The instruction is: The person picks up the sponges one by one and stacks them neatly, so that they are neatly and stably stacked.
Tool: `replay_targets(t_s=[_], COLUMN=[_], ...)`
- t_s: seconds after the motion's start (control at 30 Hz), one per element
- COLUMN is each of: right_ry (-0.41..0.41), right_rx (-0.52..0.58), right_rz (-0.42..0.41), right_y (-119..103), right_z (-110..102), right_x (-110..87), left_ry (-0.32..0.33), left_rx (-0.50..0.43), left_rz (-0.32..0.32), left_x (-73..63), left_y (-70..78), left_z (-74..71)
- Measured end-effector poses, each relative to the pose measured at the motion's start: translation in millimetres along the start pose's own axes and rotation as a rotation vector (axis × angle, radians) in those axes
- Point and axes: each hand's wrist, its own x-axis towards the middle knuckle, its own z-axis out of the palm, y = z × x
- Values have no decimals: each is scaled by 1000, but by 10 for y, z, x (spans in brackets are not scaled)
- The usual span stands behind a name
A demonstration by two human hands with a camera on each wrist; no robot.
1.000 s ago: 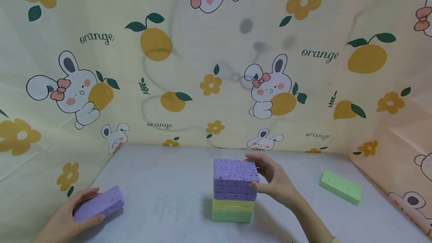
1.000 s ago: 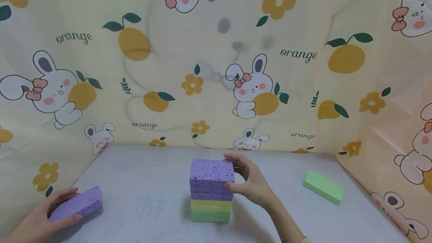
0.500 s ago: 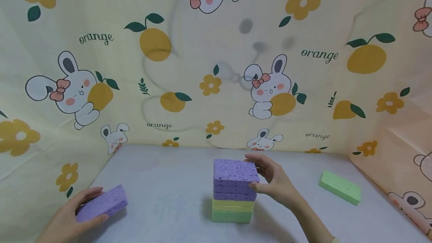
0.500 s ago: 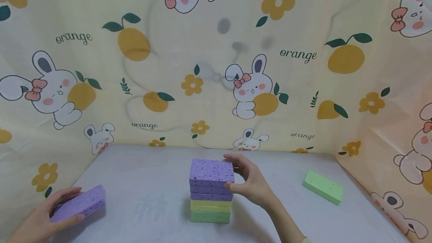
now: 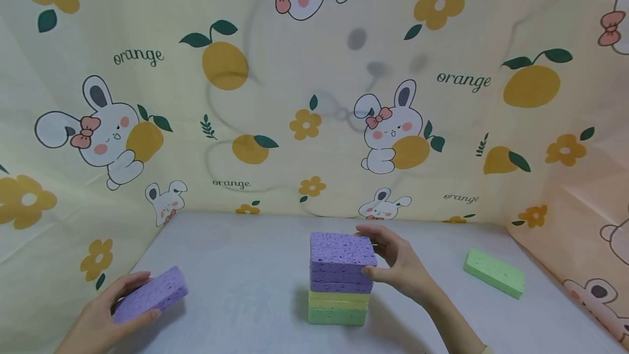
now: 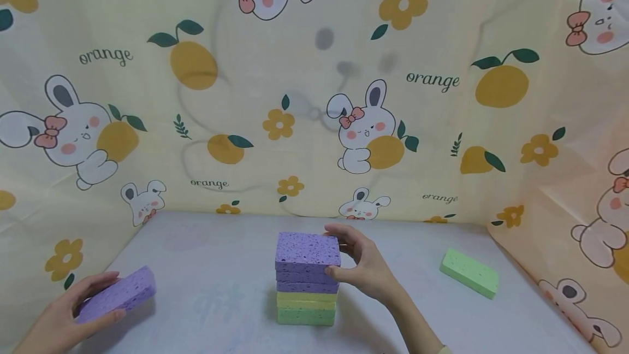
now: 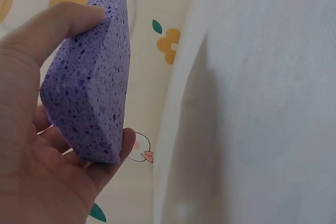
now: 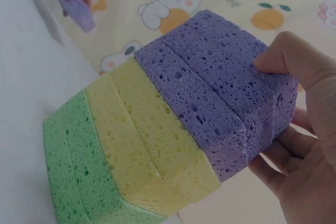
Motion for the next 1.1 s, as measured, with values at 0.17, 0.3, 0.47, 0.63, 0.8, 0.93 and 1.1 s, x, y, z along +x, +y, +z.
replay_targets(t_s=[0.17, 0.3, 0.47, 0.63, 0.8, 0.93, 1.1], right_ry=[-8, -9, -13, -20, -19, -22, -24], right_rx=[5, 3, 7, 11, 5, 4, 18], right_rz=[-15, -15, -28, -39, -40, -49, -55], right_y=[-1, -6, -4, 1, 8, 14, 19], right_z=[-5, -8, -18, -16, -14, -5, -5], right_x=[4, 7, 10, 9, 11, 15, 12], left_ry=[13, 41, 48, 33, 94, 118, 166], left_rx=[3, -4, -35, -56, -24, -44, -92], left_rz=[19, 70, 86, 72, 148, 242, 449], left_x=[-48, -127, -191, -193, -174, -164, -136], left_y=[79, 193, 347, 494, 729, 939, 1209], left_z=[26, 62, 92, 104, 183, 269, 365])
